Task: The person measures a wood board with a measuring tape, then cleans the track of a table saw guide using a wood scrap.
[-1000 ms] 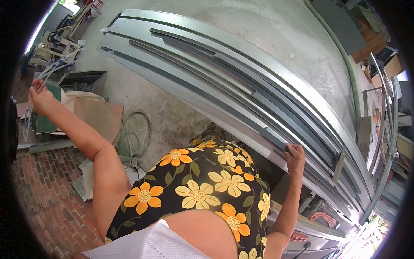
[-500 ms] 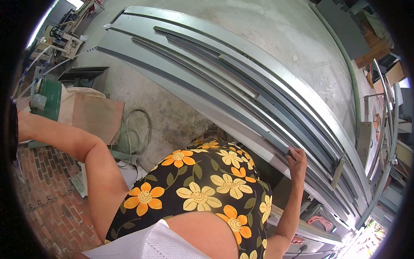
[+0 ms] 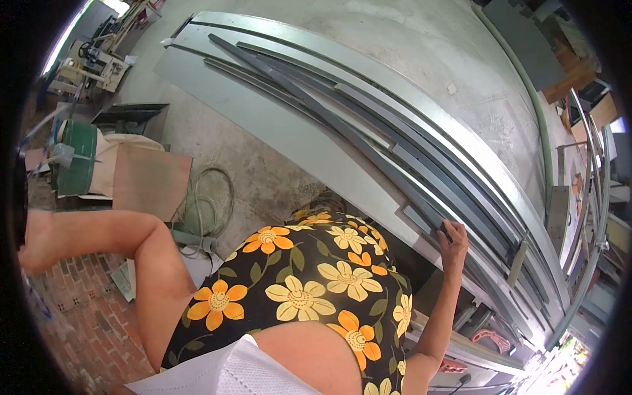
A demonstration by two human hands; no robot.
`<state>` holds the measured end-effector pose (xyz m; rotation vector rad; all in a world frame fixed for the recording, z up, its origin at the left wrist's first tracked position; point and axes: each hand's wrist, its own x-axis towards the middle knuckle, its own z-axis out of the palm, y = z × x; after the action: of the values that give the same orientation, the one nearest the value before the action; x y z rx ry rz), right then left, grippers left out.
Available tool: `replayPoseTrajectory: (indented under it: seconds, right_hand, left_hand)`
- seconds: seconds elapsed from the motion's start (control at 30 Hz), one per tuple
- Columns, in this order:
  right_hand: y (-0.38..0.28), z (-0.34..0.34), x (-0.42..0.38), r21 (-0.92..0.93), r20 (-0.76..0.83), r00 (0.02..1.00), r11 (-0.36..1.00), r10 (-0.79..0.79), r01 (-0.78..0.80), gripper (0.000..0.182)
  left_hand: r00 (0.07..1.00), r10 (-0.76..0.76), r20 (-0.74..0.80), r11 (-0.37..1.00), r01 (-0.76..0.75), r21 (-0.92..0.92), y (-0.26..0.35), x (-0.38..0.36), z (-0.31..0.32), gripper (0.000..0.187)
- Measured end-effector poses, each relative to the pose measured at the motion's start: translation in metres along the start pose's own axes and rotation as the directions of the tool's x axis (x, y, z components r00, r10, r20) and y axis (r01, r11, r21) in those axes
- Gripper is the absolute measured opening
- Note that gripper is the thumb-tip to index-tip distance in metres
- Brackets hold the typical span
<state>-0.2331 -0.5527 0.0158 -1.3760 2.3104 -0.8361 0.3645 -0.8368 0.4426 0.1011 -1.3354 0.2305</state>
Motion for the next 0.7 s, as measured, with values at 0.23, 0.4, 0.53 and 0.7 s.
replayPoseTrajectory:
  seconds: [0.23,0.4,0.53,0.7]
  right_hand:
    - [0.010,0.011,-0.002,-0.042,-0.102,0.989,0.994,-0.107,0.103,0.035]
    - [-0.003,0.011,-0.003,-0.020,-0.206,0.958,0.980,-0.199,0.199,0.036]
    - [-0.014,0.019,-0.007,-0.045,-0.200,0.945,0.966,-0.258,0.255,0.038]
    - [-0.028,0.028,-0.007,-0.136,-0.205,0.925,0.945,-0.319,0.296,0.034]
  left_hand:
    - [0.845,-0.529,0.075,0.826,0.534,-0.184,-0.027,-0.123,0.017,0.028]
    - [0.654,-0.698,0.292,0.564,0.753,-0.338,-0.045,-0.199,0.045,0.026]
    - [0.470,-0.806,0.358,0.391,0.879,-0.273,-0.044,-0.225,0.069,0.025]
    - [0.361,-0.796,0.485,0.292,0.932,-0.215,-0.025,-0.238,0.114,0.021]
